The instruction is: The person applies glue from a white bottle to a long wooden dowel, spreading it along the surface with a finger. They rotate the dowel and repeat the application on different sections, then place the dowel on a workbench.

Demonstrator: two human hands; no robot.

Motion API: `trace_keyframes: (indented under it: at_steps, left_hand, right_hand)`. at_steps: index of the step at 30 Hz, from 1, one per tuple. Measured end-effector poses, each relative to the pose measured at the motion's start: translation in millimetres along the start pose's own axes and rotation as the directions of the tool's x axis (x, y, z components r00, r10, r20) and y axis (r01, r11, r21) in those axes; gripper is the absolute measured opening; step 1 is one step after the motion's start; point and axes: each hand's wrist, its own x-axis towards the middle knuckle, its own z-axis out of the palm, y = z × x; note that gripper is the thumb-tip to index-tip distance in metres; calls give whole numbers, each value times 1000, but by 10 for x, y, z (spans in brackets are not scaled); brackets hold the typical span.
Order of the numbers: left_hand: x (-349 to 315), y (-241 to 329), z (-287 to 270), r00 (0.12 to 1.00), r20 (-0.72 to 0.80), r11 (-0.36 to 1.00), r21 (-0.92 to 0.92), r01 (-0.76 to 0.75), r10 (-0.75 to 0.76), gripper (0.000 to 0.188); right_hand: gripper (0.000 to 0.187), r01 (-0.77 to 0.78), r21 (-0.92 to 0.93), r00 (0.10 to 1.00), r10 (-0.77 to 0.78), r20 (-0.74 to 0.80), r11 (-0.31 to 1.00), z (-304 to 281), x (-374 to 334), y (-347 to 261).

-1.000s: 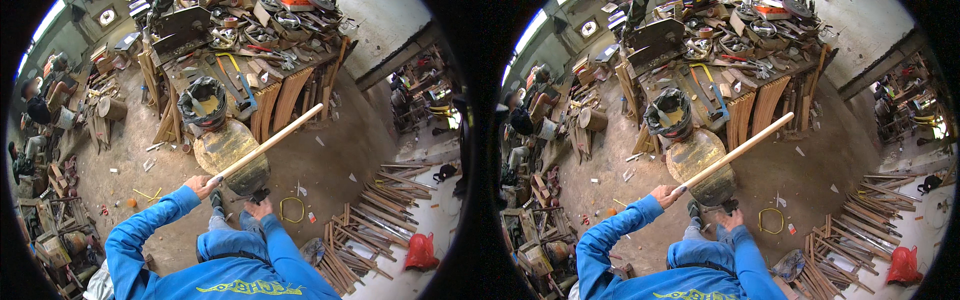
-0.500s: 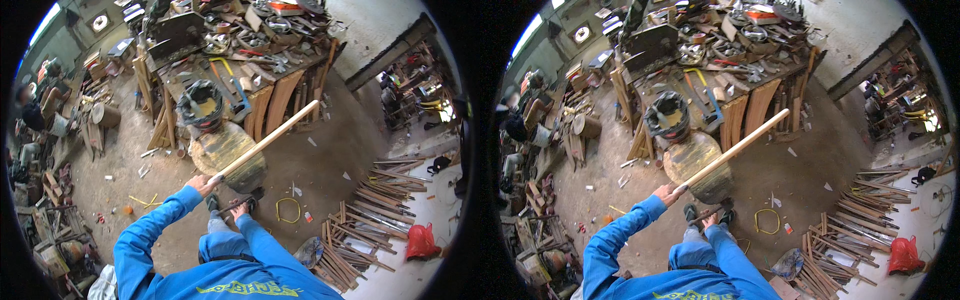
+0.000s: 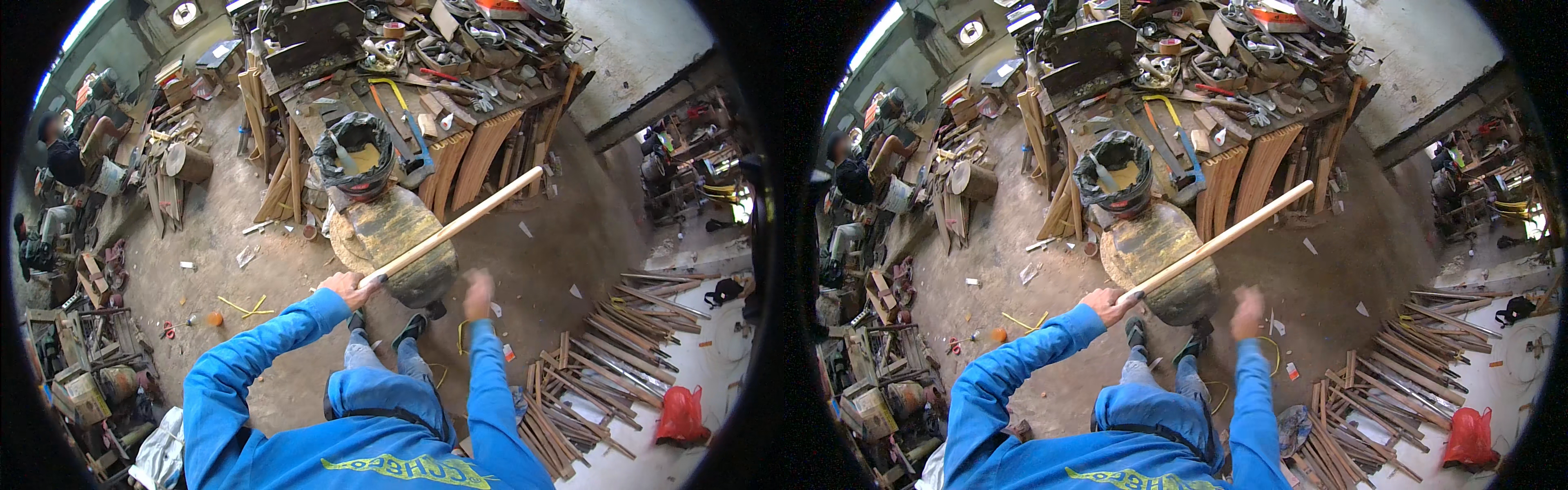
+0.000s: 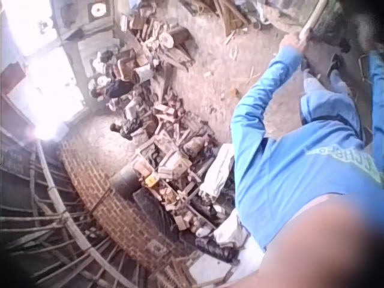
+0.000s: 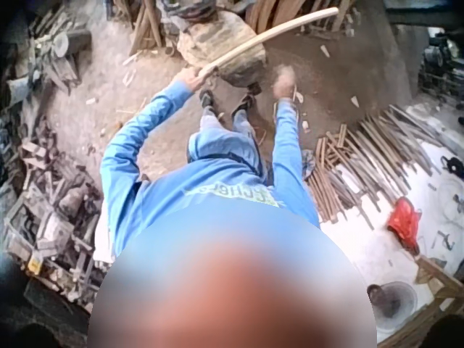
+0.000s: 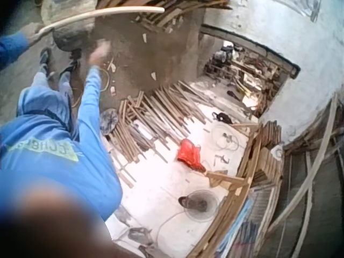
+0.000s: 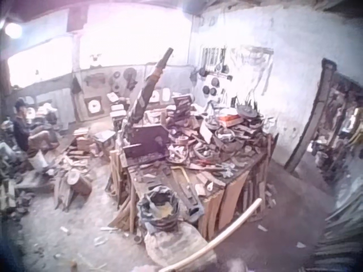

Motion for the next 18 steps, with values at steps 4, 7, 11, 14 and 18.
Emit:
trace_keyframes:
  at_steps: [4, 7, 11, 14, 18]
  left_hand:
    - [-29, -150, -87, 987, 127, 978, -196, -75, 101, 56]
    - [-319, -442, -218, 928, 333, 891, -454, 1, 168, 54]
    - [-1098, -946, -422, 894, 409, 755, -640, 140, 181, 52]
    - [-1677, -1244, -569, 884, 467, 675, -649, 351, -11, 62]
    - [-1815, -1417, -454, 884, 455, 570, -701, 429, -107, 59]
  right_hand:
    - [60, -184, 87, 201, -49, 978, 979, 1138, -1363, -244]
    - [86, -818, -23, 229, 361, 904, 574, 1489, -1834, -530]
    - [91, -865, 172, 486, 705, 517, 471, 1469, -1481, -354]
    - [74, -762, -124, 378, 592, 712, 635, 1423, -1071, -98]
    - [53, -471, -222, 631, 501, 592, 854, 1537, -1075, -133]
